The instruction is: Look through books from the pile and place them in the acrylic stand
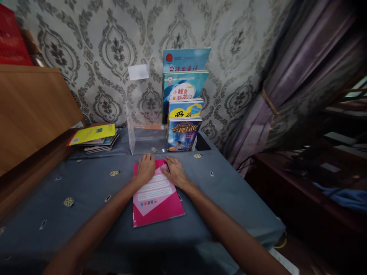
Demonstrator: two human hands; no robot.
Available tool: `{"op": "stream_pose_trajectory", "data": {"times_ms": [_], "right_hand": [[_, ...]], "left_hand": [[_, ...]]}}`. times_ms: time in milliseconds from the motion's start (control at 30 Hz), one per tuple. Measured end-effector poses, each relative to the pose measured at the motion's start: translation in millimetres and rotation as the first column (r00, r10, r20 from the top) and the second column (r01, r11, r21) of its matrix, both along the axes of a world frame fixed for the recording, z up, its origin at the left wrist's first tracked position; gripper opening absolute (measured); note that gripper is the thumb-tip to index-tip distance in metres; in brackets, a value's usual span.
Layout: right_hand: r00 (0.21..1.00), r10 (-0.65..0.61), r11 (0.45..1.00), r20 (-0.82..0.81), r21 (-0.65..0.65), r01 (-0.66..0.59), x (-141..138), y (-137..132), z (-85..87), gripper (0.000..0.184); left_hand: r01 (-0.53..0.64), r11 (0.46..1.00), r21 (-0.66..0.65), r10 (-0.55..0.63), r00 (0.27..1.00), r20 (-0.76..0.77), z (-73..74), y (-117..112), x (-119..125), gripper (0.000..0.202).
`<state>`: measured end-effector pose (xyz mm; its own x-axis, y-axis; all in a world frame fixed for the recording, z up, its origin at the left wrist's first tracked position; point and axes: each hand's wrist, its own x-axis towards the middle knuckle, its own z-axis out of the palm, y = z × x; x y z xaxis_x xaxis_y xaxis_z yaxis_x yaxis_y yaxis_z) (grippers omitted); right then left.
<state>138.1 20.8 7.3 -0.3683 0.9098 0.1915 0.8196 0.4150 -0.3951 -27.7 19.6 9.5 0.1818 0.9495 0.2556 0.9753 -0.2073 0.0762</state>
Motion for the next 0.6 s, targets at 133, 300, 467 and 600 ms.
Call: {"op": "stream_pose_trajectory", "data": {"times_ms": [133, 300, 467, 600], "right_hand": [[0.999, -0.048, 0.999, -0.001, -0.008, 0.048, 1.5, 2.8, -0.6, 0.051], [0.997, -0.069, 0.996, -0.023, -0.053, 0.067, 2.3, 5.5, -0.7, 0.054], [0.996, -0.053, 0.995, -0.075, -0.087, 0.046, 5.9, 7.7, -0.5, 0.049], [0.987, 0.007, 0.997, -0.160, -0.076, -0.019, 7.4, 10.8, -3.2, 0.039]], "left_hand": [[-0.009, 1.000, 0.016, 0.009, 0.999, 0.044, -4.1, 6.0, 3.7, 0.022], [-0.004, 1.000, 0.027, -0.003, 0.975, 0.224, -5.6, 15.2, -4.8, 0.016], [0.064, 0.992, 0.108, -0.106, 0.884, 0.454, -10.2, 24.5, -13.8, 0.018], [0.083, 0.990, 0.112, -0.129, 0.854, 0.505, -9.7, 25.1, -15.6, 0.018]]}}
